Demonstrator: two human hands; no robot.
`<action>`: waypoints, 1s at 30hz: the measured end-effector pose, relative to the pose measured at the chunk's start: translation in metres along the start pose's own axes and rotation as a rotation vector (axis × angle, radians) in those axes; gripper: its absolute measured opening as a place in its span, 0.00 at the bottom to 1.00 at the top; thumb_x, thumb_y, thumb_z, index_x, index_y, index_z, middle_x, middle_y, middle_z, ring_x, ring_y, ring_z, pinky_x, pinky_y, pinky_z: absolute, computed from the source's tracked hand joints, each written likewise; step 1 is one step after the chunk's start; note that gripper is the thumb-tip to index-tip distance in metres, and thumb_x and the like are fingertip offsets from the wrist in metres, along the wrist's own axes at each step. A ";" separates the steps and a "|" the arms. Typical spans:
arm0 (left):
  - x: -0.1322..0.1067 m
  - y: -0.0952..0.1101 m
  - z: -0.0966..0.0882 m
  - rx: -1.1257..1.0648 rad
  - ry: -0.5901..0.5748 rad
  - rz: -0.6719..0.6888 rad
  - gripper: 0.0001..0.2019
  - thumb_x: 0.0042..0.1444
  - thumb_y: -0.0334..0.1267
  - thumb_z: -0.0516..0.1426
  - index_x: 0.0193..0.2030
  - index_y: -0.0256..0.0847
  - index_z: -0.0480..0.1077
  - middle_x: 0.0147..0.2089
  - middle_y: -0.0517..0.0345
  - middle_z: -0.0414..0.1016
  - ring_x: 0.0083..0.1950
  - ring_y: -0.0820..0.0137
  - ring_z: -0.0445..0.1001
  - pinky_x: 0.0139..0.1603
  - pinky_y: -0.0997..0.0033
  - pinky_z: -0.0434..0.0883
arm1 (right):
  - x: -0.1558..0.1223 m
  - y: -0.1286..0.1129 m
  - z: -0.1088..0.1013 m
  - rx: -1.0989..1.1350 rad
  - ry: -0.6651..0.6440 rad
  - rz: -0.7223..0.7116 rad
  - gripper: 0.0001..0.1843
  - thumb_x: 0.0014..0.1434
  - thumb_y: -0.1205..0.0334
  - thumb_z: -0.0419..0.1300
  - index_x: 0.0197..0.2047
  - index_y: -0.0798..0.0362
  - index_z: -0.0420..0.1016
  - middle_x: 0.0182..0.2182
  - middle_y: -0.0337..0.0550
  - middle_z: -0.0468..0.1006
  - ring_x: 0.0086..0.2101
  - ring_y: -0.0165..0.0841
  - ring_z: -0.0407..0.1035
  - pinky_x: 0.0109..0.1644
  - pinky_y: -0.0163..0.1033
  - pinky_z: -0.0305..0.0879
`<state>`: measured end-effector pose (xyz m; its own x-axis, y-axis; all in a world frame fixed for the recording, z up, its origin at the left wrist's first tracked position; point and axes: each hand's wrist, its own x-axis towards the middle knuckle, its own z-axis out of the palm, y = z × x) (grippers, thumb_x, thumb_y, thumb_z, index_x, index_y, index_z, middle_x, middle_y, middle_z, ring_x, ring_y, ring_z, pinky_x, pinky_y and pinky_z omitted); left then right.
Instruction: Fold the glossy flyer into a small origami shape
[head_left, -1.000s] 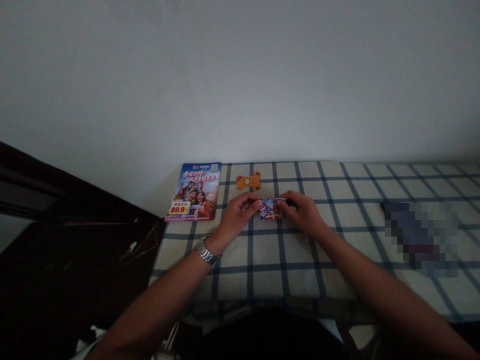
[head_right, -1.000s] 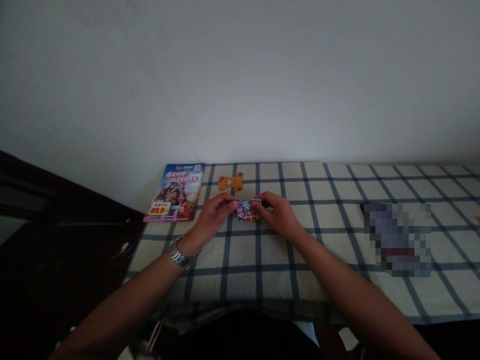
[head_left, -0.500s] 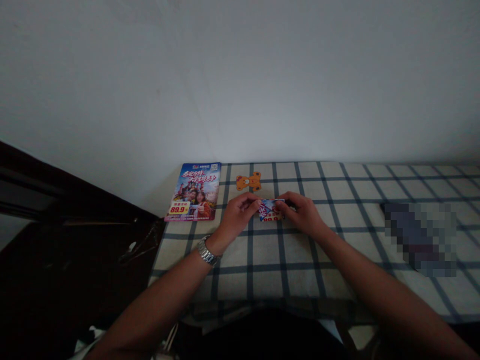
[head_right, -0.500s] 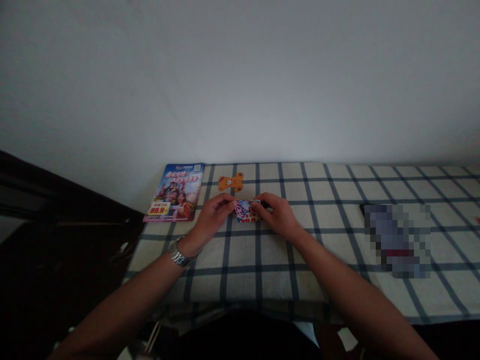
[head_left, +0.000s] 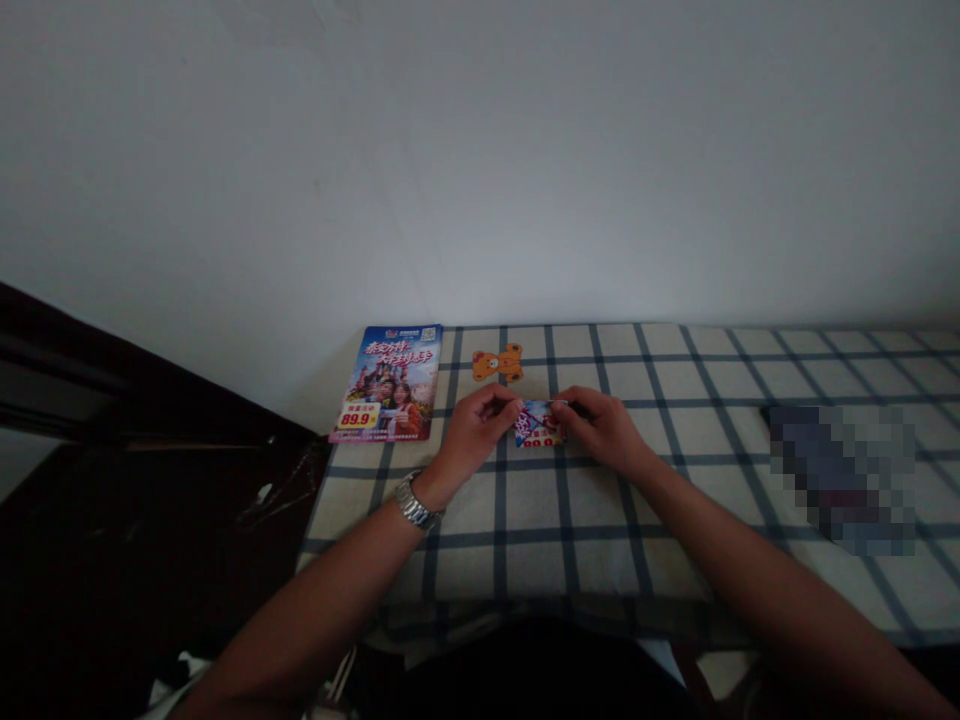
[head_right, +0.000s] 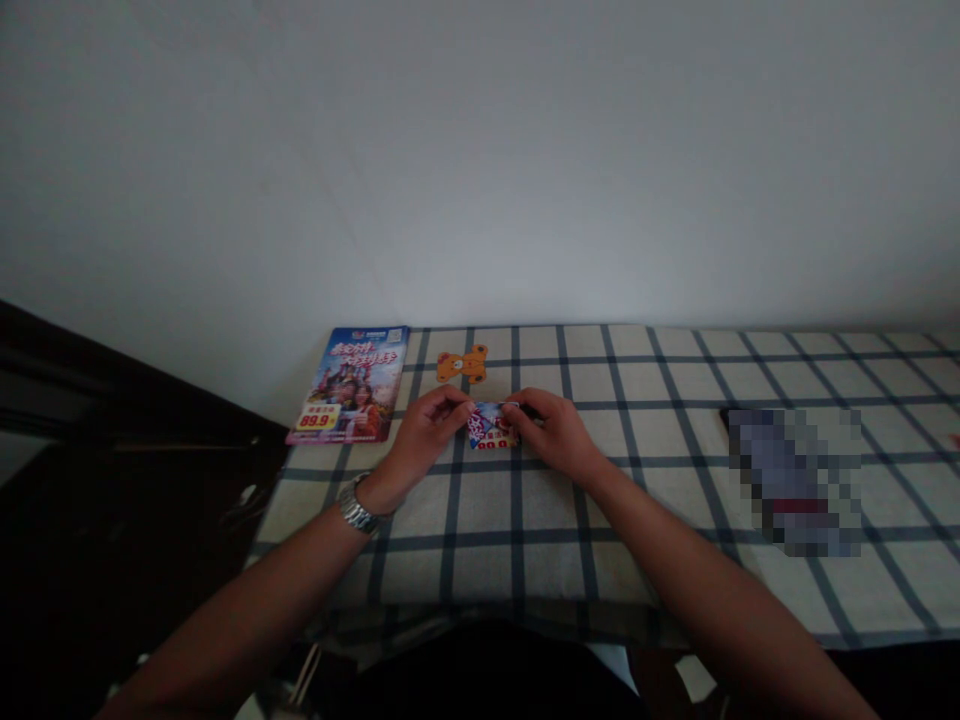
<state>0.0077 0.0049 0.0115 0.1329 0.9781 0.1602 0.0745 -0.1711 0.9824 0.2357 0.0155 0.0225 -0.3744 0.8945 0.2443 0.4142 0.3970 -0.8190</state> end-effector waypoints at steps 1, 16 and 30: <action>0.000 0.000 0.000 -0.001 -0.002 0.001 0.14 0.62 0.49 0.66 0.37 0.39 0.76 0.34 0.59 0.75 0.36 0.71 0.73 0.39 0.73 0.71 | 0.000 0.000 0.000 0.006 -0.003 0.001 0.18 0.72 0.47 0.56 0.39 0.50 0.79 0.30 0.42 0.81 0.31 0.34 0.73 0.36 0.39 0.67; -0.001 0.003 0.001 -0.049 -0.040 -0.026 0.14 0.61 0.49 0.67 0.40 0.40 0.77 0.37 0.57 0.79 0.38 0.69 0.76 0.42 0.71 0.74 | -0.001 0.005 -0.002 0.012 0.006 0.019 0.17 0.72 0.48 0.57 0.39 0.50 0.79 0.29 0.41 0.80 0.31 0.34 0.73 0.36 0.39 0.68; 0.000 -0.001 -0.001 0.094 -0.058 0.012 0.12 0.62 0.46 0.64 0.38 0.39 0.75 0.32 0.59 0.75 0.33 0.71 0.73 0.35 0.74 0.70 | -0.001 0.005 0.001 -0.029 -0.032 -0.008 0.18 0.72 0.47 0.56 0.39 0.50 0.79 0.28 0.40 0.79 0.29 0.33 0.72 0.35 0.38 0.66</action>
<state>0.0062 0.0053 0.0105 0.1908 0.9679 0.1634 0.1642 -0.1956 0.9669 0.2373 0.0160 0.0172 -0.4040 0.8844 0.2338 0.4344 0.4104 -0.8018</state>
